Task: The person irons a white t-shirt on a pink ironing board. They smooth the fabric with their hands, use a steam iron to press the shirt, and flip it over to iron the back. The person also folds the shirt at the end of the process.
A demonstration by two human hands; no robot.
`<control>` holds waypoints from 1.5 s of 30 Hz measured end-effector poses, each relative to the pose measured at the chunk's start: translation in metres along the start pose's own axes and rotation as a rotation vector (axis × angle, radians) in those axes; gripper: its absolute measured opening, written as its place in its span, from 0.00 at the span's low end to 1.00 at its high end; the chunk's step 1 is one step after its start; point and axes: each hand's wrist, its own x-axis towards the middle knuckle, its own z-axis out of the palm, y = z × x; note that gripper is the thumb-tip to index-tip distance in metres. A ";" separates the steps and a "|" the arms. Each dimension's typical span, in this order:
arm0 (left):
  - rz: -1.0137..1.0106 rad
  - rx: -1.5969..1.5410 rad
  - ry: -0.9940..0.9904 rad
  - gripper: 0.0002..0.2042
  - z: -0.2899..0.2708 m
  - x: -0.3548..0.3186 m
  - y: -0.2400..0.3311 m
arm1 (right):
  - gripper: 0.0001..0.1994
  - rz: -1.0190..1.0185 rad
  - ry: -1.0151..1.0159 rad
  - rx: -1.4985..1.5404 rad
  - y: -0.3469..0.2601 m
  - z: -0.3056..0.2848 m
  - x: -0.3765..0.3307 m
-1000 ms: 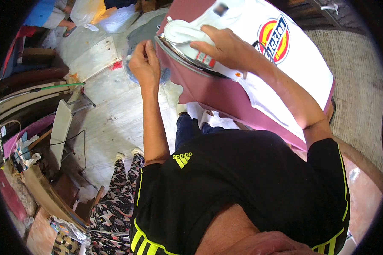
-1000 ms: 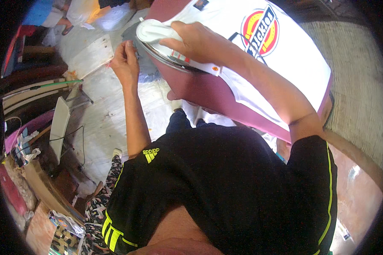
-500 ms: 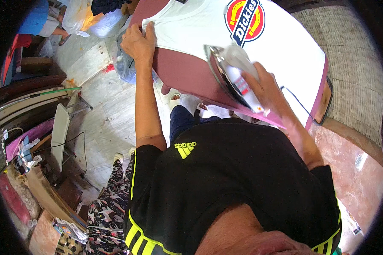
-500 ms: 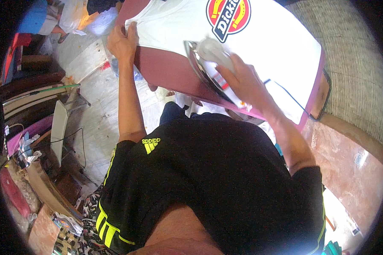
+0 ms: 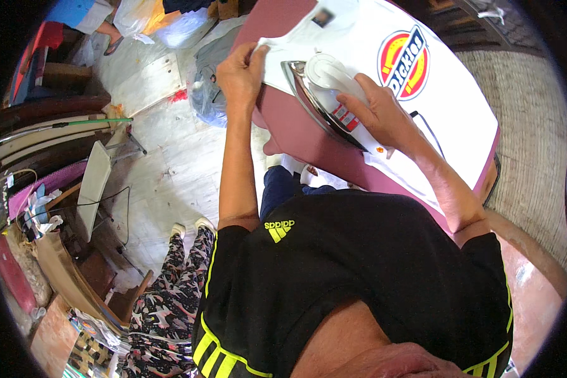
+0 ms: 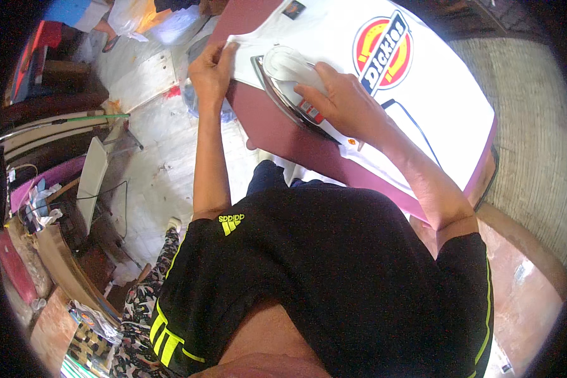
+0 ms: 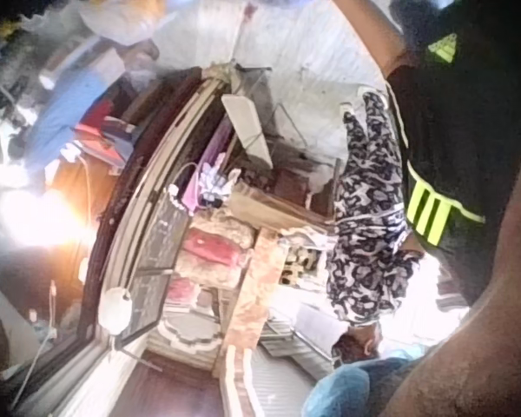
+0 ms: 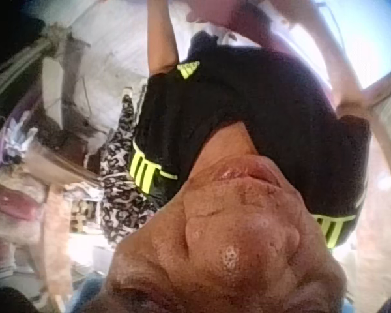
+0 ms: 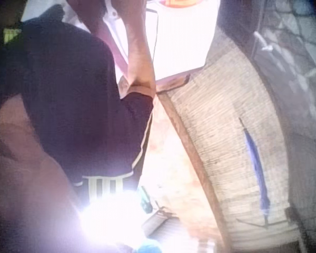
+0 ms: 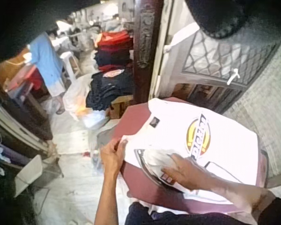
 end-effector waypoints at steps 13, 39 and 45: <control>-0.186 -0.061 0.017 0.09 -0.071 0.010 -0.040 | 0.21 -0.058 -0.115 -0.136 -0.040 0.008 0.051; 0.119 0.100 -0.177 0.13 -0.016 0.015 -0.008 | 0.21 0.285 -0.152 -0.043 0.011 -0.021 -0.058; -0.055 0.032 -0.286 0.11 -0.022 0.024 -0.004 | 0.26 0.162 -0.123 -0.111 -0.036 -0.003 0.001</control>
